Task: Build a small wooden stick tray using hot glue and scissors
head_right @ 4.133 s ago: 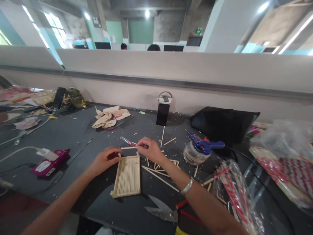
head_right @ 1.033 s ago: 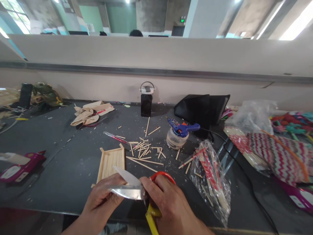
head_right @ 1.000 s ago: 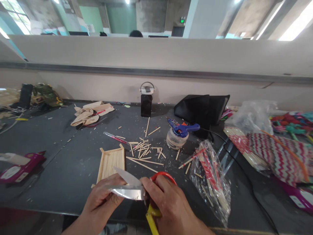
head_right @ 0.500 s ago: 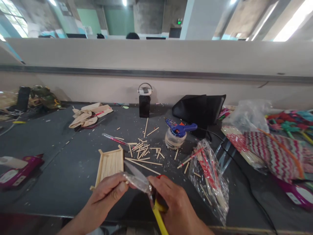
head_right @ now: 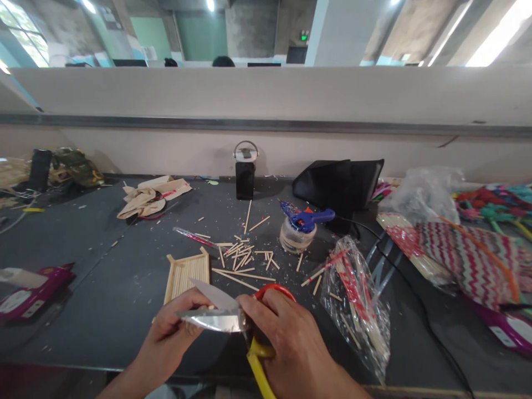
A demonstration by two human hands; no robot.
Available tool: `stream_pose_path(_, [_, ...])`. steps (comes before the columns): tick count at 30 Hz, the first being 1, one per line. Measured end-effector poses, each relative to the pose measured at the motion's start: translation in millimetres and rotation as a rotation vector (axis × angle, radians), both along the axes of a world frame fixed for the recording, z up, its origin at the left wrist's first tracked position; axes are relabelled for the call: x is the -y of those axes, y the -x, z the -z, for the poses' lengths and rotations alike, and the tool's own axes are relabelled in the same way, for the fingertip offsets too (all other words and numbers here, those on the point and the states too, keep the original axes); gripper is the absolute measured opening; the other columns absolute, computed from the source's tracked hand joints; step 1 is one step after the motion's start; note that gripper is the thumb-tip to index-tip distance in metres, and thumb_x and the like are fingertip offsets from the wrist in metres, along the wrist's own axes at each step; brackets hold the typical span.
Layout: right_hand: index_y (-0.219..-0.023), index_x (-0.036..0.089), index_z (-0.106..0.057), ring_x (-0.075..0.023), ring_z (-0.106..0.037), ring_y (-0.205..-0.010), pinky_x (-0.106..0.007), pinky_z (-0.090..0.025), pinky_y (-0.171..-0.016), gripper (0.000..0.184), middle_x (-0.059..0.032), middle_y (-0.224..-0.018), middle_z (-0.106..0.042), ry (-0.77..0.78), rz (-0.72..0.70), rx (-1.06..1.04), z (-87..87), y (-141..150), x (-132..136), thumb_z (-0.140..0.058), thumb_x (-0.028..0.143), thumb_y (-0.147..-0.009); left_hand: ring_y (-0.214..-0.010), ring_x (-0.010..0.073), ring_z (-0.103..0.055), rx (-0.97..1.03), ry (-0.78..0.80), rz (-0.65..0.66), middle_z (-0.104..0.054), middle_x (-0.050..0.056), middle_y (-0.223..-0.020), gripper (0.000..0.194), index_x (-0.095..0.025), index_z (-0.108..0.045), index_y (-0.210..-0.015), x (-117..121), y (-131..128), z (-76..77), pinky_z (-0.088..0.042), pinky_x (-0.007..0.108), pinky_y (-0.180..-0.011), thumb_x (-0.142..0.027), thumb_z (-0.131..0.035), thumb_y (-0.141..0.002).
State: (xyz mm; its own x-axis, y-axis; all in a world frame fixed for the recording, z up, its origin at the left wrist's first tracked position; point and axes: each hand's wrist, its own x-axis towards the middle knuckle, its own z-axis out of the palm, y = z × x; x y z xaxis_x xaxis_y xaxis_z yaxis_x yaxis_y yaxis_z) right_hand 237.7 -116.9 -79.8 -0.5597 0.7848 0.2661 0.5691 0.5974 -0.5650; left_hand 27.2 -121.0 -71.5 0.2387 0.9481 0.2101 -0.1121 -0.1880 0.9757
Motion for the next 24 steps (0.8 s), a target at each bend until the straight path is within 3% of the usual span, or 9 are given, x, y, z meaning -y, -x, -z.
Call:
stream_pose_path(15, [-0.126, 0.022, -0.047, -0.0208, -0.056, -0.074, -0.034, -0.050, -0.060, 0.064, -0.0059, -0.089, -0.053, -0.026, -0.002, 0.015, -1.1, 5.7, 0.4, -0.052, 0.000, -0.066, -0.062, 0.0118, -0.054, -0.133, -0.105, -0.109, -0.065, 0.002, -0.069, 0.020, -0.018, -0.067, -0.075, -0.3, -4.1, -1.5, -0.039, 0.019, -0.056, -0.029, -0.058, -0.089])
stream_pose_path(20, [-0.118, 0.020, -0.052, -0.0204, -0.057, -0.070, -0.032, -0.050, -0.059, 0.058, -0.0061, -0.086, -0.056, -0.094, 0.020, 0.014, 2.5, 4.6, -2.3, -0.051, 0.001, -0.063, -0.057, 0.0112, -0.050, -0.107, -0.148, -0.112, -0.058, 0.000, -0.062, 0.027, -0.017, -0.066, -0.070, -4.2, -5.4, -3.6, -0.036, 0.019, -0.053, -0.037, -0.059, -0.088])
stream_pose_path(24, [-0.118, 0.019, -0.054, -0.0216, -0.059, -0.071, -0.033, -0.052, -0.060, 0.056, -0.0074, -0.086, -0.060, -0.096, 0.040, 0.020, 1.4, 3.2, -6.8, -0.050, 0.003, -0.064, -0.062, 0.0114, -0.049, -0.096, -0.119, -0.083, -0.059, 0.001, -0.069, 0.026, -0.018, -0.066, -0.074, -8.9, -7.1, -4.4, -0.036, 0.020, -0.056, -0.037, -0.057, -0.089])
